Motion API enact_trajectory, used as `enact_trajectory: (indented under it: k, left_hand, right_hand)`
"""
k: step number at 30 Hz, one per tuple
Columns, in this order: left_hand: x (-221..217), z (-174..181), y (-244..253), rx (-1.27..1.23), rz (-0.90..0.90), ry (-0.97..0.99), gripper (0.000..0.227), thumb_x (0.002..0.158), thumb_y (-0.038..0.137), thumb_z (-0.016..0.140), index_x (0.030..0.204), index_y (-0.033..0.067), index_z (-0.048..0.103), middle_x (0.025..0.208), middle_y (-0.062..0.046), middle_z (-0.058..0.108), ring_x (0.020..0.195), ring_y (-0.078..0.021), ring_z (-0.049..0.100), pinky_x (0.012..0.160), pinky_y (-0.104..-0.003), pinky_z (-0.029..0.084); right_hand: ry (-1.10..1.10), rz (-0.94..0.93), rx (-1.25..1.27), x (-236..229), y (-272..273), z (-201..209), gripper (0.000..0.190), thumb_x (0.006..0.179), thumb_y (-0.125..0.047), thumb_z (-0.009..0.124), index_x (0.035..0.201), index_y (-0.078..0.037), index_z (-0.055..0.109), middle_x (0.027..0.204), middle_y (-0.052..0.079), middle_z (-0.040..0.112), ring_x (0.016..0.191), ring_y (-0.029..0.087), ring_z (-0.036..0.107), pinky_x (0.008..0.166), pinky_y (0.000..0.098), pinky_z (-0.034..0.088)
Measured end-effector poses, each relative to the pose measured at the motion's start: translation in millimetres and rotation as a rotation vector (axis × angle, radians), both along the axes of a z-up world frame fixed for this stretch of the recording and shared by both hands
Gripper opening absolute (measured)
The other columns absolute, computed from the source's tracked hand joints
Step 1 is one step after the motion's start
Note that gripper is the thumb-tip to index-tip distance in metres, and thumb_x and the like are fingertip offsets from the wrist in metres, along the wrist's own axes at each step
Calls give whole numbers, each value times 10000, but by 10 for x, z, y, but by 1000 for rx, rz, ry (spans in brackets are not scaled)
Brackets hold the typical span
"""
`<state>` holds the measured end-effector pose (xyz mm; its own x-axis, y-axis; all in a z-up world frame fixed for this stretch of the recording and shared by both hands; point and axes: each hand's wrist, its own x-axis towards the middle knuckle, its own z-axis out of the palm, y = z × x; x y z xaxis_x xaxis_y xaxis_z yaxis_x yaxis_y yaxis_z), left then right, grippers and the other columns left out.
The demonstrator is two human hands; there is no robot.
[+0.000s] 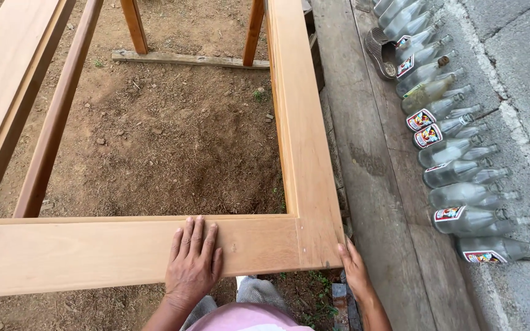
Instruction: Sand a wooden door or window frame using sandpaper and a scraper to prepare the surface.
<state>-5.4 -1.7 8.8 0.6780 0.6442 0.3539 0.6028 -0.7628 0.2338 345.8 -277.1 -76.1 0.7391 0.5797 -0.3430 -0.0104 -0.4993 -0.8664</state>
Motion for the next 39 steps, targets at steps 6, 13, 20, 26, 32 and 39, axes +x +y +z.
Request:
enact_trajectory:
  k: [6, 13, 20, 26, 32, 39]
  left_hand:
    - [-34, -154, 22, 19, -93, -9, 579, 994, 405, 412, 1451, 57, 486, 1535, -250, 420, 1461, -380, 348, 1211, -537, 220]
    - [-12, -5, 34, 23, -41, -59, 565, 1004, 375, 414, 1468, 60, 482, 1556, -229, 422, 1476, -366, 349, 1219, -519, 226]
    - [81, -46, -38, 34, 49, -114, 547, 957, 390, 506, 1413, 90, 544, 1499, -144, 507, 1433, -280, 421, 1208, -475, 279]
    - [59, -445, 64, 80, 89, -109, 568, 901, 405, 578, 1400, 135, 544, 1474, -80, 522, 1409, -243, 450, 1184, -457, 326]
    - [72, -451, 105, 92, 124, -46, 617, 854, 433, 612, 1400, 152, 549, 1465, -81, 530, 1383, -244, 457, 1152, -461, 331]
    - [155, -80, 24, 40, 134, -145, 571, 884, 382, 590, 1392, 121, 561, 1468, -104, 535, 1401, -258, 461, 1171, -442, 335]
  right_hand:
    - [-2, -65, 30, -62, -72, 9, 707, 1003, -417, 555, 1536, 25, 411, 1556, 163, 508, 1454, 222, 433, 1196, 344, 302]
    - [106, 3, 62, 542, 883, 154, 711, 989, -399, 569, 1552, -7, 384, 1573, 149, 486, 1451, 231, 445, 1179, 355, 345]
    - [153, 154, 142, 1621, 2253, 24, 722, 998, -413, 569, 1571, -31, 353, 1593, 138, 449, 1459, 236, 429, 1165, 381, 363]
    - [188, 240, 267, 2445, 3472, -190, 644, 999, -395, 586, 1508, -22, 458, 1431, 131, 592, 1277, 228, 572, 1048, 385, 465]
    - [224, 295, 450, 3015, 4256, -630, 536, 1034, -342, 575, 1438, 7, 524, 1330, 104, 652, 1181, 200, 613, 1019, 361, 485]
    - [6, 249, 371, 2487, 3648, -428, 576, 1047, -352, 523, 1508, -14, 452, 1438, 130, 599, 1285, 217, 562, 1091, 369, 430]
